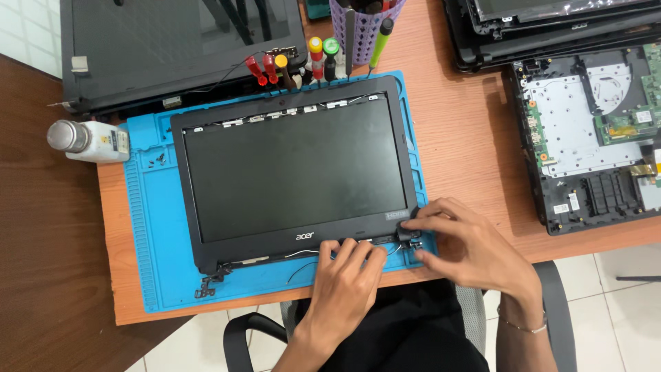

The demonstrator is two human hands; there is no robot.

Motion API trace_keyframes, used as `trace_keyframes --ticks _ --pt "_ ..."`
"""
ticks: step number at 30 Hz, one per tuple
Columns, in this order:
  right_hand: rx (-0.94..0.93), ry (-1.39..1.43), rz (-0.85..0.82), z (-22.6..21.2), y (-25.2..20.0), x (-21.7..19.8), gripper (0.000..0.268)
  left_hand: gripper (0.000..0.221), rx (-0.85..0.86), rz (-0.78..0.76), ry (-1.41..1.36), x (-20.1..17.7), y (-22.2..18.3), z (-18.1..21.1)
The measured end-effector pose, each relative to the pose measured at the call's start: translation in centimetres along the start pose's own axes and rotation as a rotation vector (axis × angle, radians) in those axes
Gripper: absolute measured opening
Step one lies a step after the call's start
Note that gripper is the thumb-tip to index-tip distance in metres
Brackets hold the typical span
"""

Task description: The person aligns the plastic bezel over a laptop screen and presses along the edges by hand to snap it into place on the display assembly.

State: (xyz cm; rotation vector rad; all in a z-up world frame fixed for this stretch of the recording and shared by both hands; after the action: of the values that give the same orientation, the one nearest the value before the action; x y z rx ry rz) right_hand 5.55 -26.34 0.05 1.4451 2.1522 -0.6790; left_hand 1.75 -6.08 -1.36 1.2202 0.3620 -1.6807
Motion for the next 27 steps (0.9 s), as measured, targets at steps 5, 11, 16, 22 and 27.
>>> trace_keyframes --ticks 5,11,16,22,27 --pt "0.027 0.031 -0.041 -0.9 -0.2 0.1 0.053 0.013 -0.004 0.01 -0.028 0.0 -0.3 0.1" --pt "0.016 0.049 -0.028 -1.2 -0.1 0.5 0.047 0.011 -0.016 0.009 -0.012 -0.2 -0.7 -0.4" --pt "0.01 0.053 -0.02 -0.9 -0.3 0.7 0.041 0.012 -0.018 0.007 0.007 -0.6 -1.1 -0.5" --pt "-0.005 0.05 0.008 -1.0 -0.3 1.0 0.035 0.013 -0.021 -0.018 0.017 -0.9 -1.8 -0.5" --pt "-0.02 -0.05 0.042 -1.8 -0.2 1.4 0.041 0.013 -0.049 -0.038 0.011 -1.2 -2.1 -0.7"
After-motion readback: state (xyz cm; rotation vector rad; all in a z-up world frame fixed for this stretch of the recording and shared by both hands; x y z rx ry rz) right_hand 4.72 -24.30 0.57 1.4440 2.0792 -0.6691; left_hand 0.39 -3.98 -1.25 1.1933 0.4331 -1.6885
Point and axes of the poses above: each hand's wrist, its own y-axis towards the middle knuckle, its own x-axis out of the palm, z = x × y, the point moved 4 cm from there along y, towards the middle knuckle, and after that the axes turned 6 degrees about y, right-handed, at the moved point
